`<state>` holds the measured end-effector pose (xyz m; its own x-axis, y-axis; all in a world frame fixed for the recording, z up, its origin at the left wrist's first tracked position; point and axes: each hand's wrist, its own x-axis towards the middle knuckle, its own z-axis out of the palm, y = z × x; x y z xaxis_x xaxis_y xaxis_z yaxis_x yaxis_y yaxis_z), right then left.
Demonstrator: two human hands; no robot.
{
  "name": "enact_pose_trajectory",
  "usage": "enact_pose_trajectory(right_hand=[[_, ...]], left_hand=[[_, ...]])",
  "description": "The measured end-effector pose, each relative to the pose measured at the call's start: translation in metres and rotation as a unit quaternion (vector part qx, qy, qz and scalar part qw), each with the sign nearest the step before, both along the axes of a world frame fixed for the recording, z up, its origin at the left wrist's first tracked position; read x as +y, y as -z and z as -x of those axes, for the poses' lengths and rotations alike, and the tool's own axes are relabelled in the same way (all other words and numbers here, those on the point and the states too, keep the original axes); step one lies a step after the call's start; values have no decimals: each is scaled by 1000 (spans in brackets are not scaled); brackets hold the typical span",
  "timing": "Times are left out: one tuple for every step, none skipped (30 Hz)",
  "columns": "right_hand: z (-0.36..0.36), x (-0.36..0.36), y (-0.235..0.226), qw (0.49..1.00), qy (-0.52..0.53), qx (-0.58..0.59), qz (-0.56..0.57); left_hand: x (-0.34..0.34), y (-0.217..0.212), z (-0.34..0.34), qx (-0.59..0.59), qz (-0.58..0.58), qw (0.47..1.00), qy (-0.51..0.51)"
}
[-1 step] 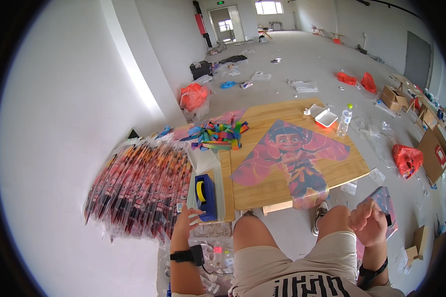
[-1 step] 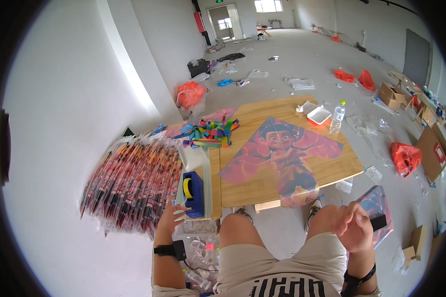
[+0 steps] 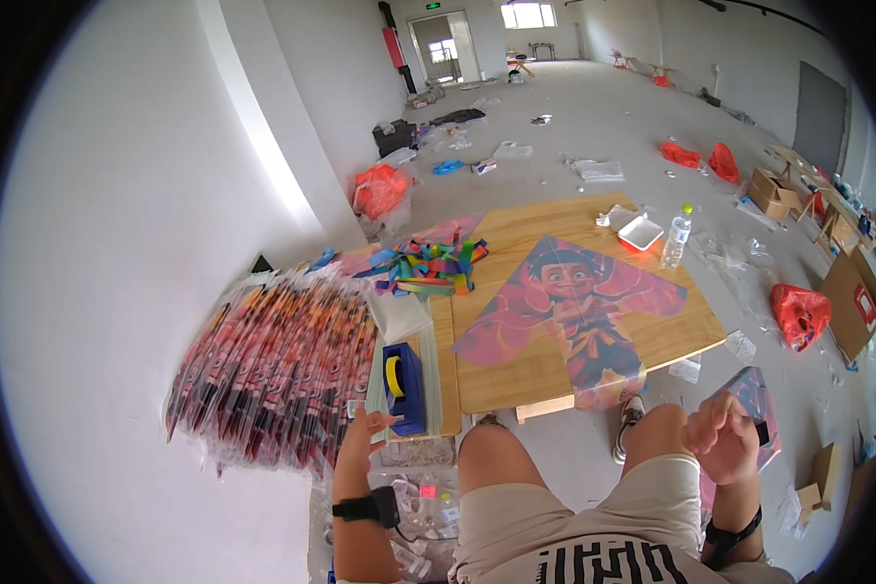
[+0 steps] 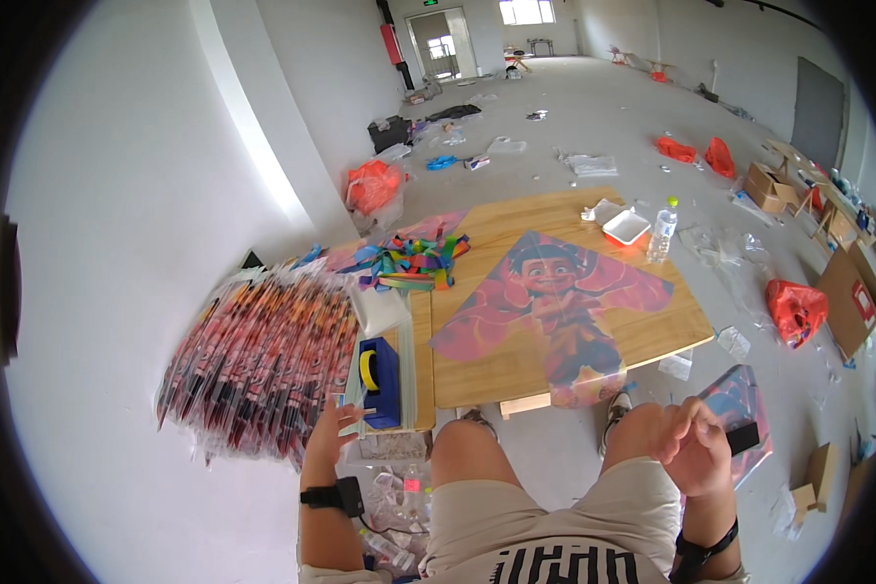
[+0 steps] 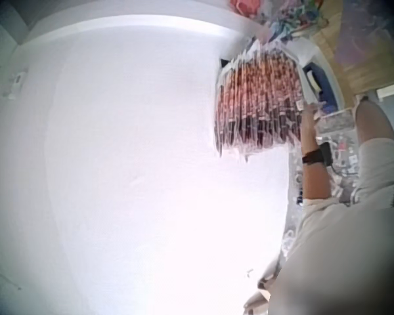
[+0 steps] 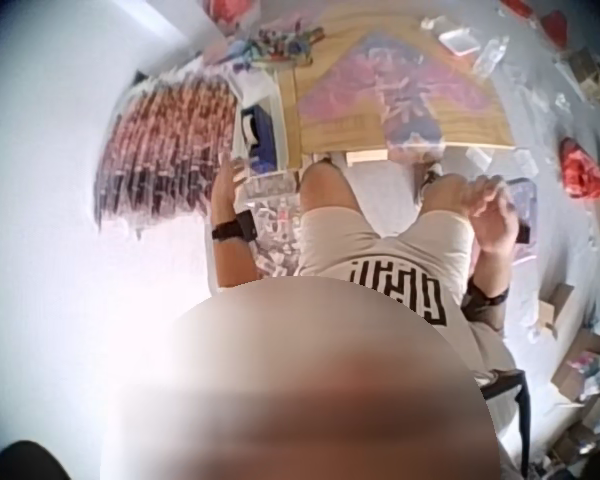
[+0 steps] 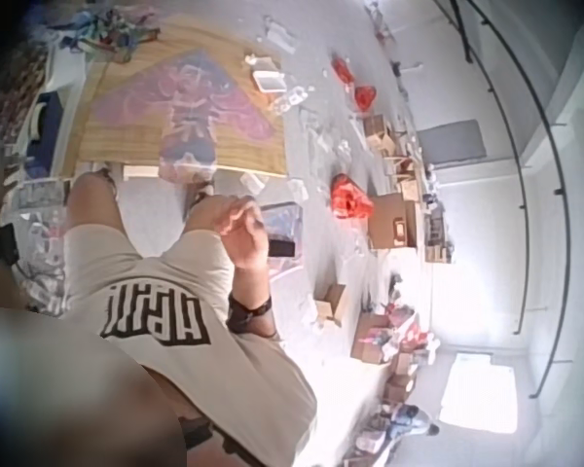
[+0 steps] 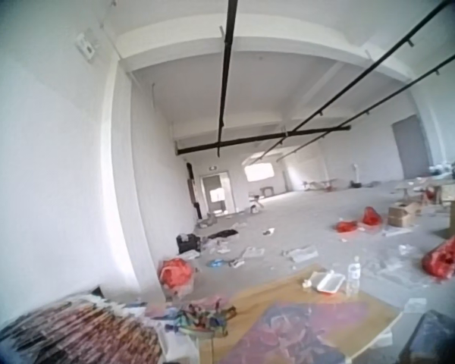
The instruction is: The person is assembling a toy kite by unrolling the plastic film, inserting structural rods, and attaching strings.
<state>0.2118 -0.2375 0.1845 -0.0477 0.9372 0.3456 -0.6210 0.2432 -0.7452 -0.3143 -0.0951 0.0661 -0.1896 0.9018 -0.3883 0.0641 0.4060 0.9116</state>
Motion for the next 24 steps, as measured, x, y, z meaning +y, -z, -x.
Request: enact_pose_trajectory(right_hand=[[1,0,0,1000,4,-7,17],[3,0,1,999,7,-15,34],[2,0,4,999,3,-15,32],[-2,0,10,997,2,-33,74],[-4,1,13,992,1,-52,116],[0,5,12,992,-3,-51,115],[9,12,7,980,-23,-133,146],[14,19,2,960,-42,-215,176],[17,31,6,934,-103,-320,122],[28,41,1,933,-108,-321,120],[46,50,-6,907,-168,-367,118],[63,55,-8,875,-229,-410,114],[77,63,1,875,-233,-410,113],[89,75,14,850,-292,-425,107],[102,90,30,820,-354,-438,101],[116,104,45,793,-379,-471,78],[131,117,60,763,-402,-503,54],[145,128,74,750,-422,-505,64],[163,137,86,738,-444,-504,72],[179,144,94,737,-438,-505,102],[197,150,99,736,-432,-504,133],[215,156,108,737,-435,-501,131],[232,163,118,757,-423,-472,160],[252,174,141,771,-415,-442,196]], left_hand=[[-12,-7,-2,-4,-16,1000,5],[-22,-8,1,-4,-16,1000,4],[-36,-8,8,-20,-19,999,28],[-47,-10,10,-38,-20,998,56],[-60,-11,6,-64,-15,997,34],[-76,-10,12,-93,17,994,52],[-91,-7,20,-123,49,989,73],[-110,-7,27,-194,70,972,113],[-131,-9,34,-264,89,949,150],[-153,-2,40,-278,66,945,160],[-173,7,44,-293,44,939,172],[-195,13,48,-293,43,940,168],[-218,17,51,-326,18,927,186],[-234,17,50,-359,-7,910,208],[-251,12,39,-359,-8,910,205],[-268,6,22,-327,-53,932,148],[-282,3,11,-293,-97,947,91],[-289,3,8,-295,-100,946,91],[-297,4,8,-322,-112,930,139],[-306,6,7,-349,-124,910,188],[-322,18,6,-350,-130,915,154],[-337,27,4,-350,-135,919,119],[-345,19,2,-333,-96,929,131],[-345,33,7,-337,-88,929,126]])
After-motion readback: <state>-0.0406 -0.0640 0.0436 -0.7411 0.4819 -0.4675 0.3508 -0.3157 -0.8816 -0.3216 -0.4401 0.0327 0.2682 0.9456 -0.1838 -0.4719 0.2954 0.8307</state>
